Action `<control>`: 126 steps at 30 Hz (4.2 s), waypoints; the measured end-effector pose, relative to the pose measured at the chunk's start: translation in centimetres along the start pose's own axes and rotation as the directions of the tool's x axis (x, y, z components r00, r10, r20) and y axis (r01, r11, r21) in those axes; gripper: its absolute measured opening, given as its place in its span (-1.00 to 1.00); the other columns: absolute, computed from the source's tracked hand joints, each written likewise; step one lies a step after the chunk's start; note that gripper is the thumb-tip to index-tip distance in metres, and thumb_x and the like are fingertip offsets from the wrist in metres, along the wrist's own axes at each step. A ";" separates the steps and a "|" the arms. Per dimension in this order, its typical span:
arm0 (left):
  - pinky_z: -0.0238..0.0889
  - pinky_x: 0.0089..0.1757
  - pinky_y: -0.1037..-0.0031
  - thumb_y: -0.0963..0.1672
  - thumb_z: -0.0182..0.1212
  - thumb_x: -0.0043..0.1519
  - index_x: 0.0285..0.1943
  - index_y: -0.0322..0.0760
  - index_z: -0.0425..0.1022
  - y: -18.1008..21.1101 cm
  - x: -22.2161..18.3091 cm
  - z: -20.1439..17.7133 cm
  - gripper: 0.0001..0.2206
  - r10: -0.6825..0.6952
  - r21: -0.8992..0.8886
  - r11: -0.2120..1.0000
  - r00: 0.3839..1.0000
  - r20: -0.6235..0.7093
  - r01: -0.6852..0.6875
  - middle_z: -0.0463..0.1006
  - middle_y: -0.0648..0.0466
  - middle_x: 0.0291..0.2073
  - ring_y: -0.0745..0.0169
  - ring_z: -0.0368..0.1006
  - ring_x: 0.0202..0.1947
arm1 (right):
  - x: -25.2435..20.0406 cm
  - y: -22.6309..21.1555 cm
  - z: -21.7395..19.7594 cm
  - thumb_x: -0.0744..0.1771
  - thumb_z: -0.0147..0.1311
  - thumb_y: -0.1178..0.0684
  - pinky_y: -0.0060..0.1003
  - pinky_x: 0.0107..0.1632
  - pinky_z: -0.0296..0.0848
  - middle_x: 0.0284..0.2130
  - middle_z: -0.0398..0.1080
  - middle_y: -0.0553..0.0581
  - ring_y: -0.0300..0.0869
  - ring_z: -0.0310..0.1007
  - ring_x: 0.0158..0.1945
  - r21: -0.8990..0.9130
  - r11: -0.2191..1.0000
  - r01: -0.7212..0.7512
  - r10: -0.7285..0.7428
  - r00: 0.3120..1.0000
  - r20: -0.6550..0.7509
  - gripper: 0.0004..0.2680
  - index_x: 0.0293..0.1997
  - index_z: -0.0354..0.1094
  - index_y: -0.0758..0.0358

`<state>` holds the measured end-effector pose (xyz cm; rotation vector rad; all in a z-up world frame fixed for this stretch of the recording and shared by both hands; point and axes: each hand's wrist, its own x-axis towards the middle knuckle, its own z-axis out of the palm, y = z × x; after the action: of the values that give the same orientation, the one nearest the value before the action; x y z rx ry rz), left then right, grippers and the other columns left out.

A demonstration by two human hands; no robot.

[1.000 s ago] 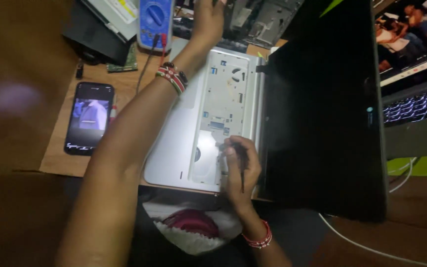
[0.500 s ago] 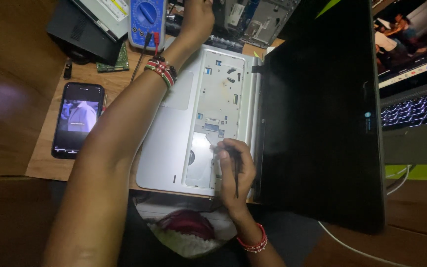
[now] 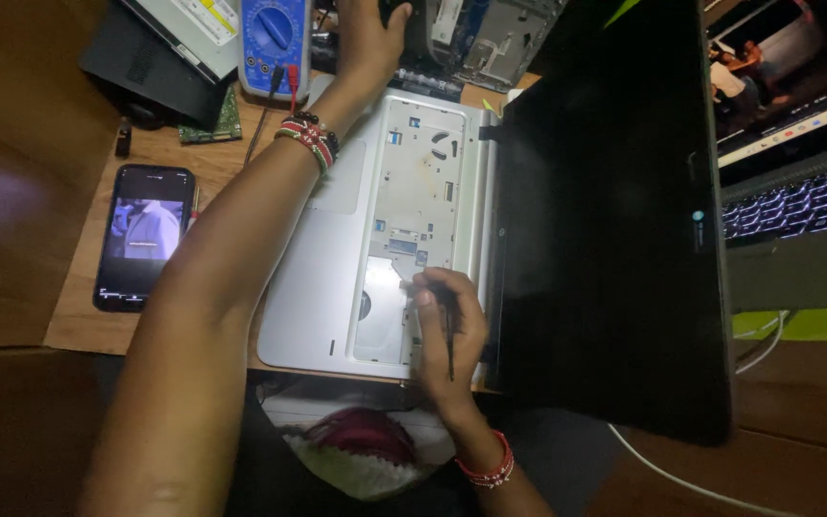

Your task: Disassembling a laptop by removing the keyboard and prying off the top casing using a tool

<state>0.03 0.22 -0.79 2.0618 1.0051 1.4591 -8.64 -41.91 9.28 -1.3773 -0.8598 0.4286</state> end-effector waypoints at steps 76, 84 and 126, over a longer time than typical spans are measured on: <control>0.07 0.17 -0.19 -0.05 0.10 0.39 0.29 -0.17 0.46 17.3 -19.6 -24.6 -0.67 0.047 0.186 0.958 0.761 0.647 -0.217 0.13 -0.25 0.41 -0.35 0.02 0.34 | -2.4 2.2 -0.5 0.42 -0.04 0.07 -0.31 -0.32 0.52 -0.09 0.12 0.28 -0.10 0.39 -0.38 -0.137 0.930 0.340 -0.364 0.898 -0.246 -0.85 0.01 0.16 0.31; 0.04 0.17 -0.17 -0.02 0.05 0.39 0.29 -0.28 0.37 17.4 -19.5 -24.6 -0.63 0.028 0.194 0.961 0.764 0.644 -0.199 0.14 -0.24 0.39 -0.32 0.01 0.33 | -2.0 1.7 -0.3 0.43 -0.09 0.10 -0.28 -0.17 0.62 -0.03 0.15 0.28 -0.10 0.44 -0.18 -0.222 0.933 0.283 -0.322 0.932 -0.168 -0.86 0.05 0.22 0.34; 0.09 0.14 -0.15 -0.05 0.14 0.37 0.30 -0.30 0.40 17.4 -19.5 -24.7 -0.63 0.060 0.190 0.955 0.777 0.626 -0.227 0.19 -0.25 0.37 -0.32 0.07 0.29 | -1.3 0.2 -0.2 0.37 0.07 0.20 -0.31 -0.16 0.40 -0.34 0.42 0.19 -0.11 0.44 -0.26 -0.427 0.887 0.174 -0.221 0.973 -0.063 -0.94 -0.27 0.40 0.34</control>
<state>-21.08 -27.51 7.95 2.5962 0.7919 0.6195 -9.26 -42.92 8.71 -1.6686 -1.0284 0.0025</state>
